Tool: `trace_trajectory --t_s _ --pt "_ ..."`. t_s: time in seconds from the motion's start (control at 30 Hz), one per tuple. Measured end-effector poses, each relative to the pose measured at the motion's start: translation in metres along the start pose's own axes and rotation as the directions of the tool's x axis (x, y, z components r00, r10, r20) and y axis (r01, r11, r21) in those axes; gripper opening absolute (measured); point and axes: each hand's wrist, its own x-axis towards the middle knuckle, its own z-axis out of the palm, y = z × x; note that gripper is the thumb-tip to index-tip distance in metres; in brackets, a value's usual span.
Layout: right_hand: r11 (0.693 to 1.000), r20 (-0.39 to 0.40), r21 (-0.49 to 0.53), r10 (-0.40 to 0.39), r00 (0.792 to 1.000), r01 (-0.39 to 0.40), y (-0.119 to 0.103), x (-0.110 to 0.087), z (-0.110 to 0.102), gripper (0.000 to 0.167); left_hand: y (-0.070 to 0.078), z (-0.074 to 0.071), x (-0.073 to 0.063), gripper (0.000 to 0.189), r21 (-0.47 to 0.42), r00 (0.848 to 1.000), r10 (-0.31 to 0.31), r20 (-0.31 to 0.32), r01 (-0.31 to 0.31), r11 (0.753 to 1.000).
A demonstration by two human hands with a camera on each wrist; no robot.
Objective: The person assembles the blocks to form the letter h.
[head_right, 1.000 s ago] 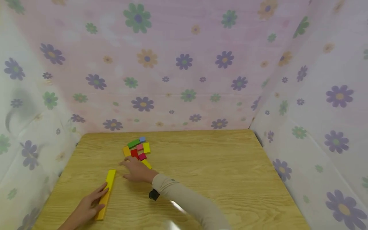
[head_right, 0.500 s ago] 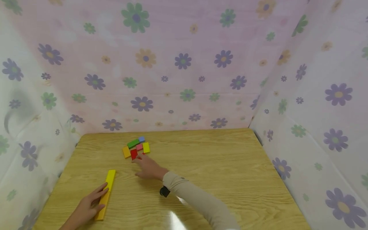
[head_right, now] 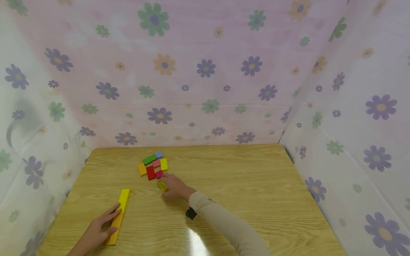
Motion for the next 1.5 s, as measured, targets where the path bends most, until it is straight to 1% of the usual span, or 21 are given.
trace_trajectory --t_s 0.1,0.23,0.33,0.43,0.57,0.7,0.9,1.0,1.13,1.23,1.4,1.5 --pt "1.000 0.008 0.001 0.008 1.000 -0.008 0.003 -0.002 0.003 0.053 0.000 0.001 0.000 0.058 0.001 1.000 0.009 -0.011 -0.009 1.000" --pt "1.000 0.010 -0.023 0.019 1.000 -0.018 0.004 -0.004 0.005 0.055 -0.001 0.002 -0.001 0.058 -0.002 1.000 0.019 -0.019 -0.019 1.000" --pt "0.999 0.011 -0.046 0.028 1.000 -0.027 0.004 -0.004 0.005 0.053 -0.002 0.002 -0.002 0.058 -0.020 1.000 0.013 -0.015 -0.014 1.000" --pt "0.999 0.009 -0.041 0.026 1.000 -0.025 0.003 -0.004 0.004 0.050 -0.001 0.002 -0.002 0.058 -0.033 1.000 -0.001 -0.004 0.001 0.999" --pt "1.000 0.020 0.011 0.010 1.000 -0.010 0.003 -0.003 0.003 0.045 -0.001 0.001 -0.002 0.058 -0.034 1.000 -0.015 0.002 0.016 0.999" --pt "0.997 0.045 0.077 0.025 0.999 -0.029 0.004 -0.002 0.002 0.044 -0.002 0.001 -0.001 0.058 -0.041 1.000 -0.024 0.009 0.025 0.999" --pt "0.990 0.054 0.126 0.050 0.997 -0.057 0.004 0.000 0.004 0.043 -0.003 0.001 -0.002 0.059 -0.070 0.999 -0.036 0.012 0.037 0.997" --pt "0.988 0.053 0.141 0.052 0.997 -0.059 0.004 0.002 0.005 0.044 -0.003 0.002 -0.002 0.058 -0.074 1.000 -0.024 0.002 0.024 0.997" --pt "0.991 0.036 0.135 0.018 0.999 -0.022 0.001 0.005 0.003 0.042 -0.004 0.002 -0.002 0.058 -0.068 1.000 -0.008 -0.012 0.007 0.998" --pt "0.992 0.012 0.125 -0.019 1.000 0.017 -0.003 0.009 0.000 0.040 -0.002 0.001 -0.002 0.058 -0.084 1.000 -0.024 0.002 0.024 0.996" --pt "0.992 -0.005 0.116 -0.047 0.999 0.048 -0.010 0.017 -0.001 0.039 0.000 0.000 -0.001 0.058 -0.120 0.997 -0.066 0.034 0.070 0.990" --pt "0.993 -0.011 0.100 -0.068 0.998 0.069 -0.013 0.022 -0.002 0.038 0.000 0.000 -0.002 0.058 -0.127 0.996 -0.078 0.038 0.082 0.988"
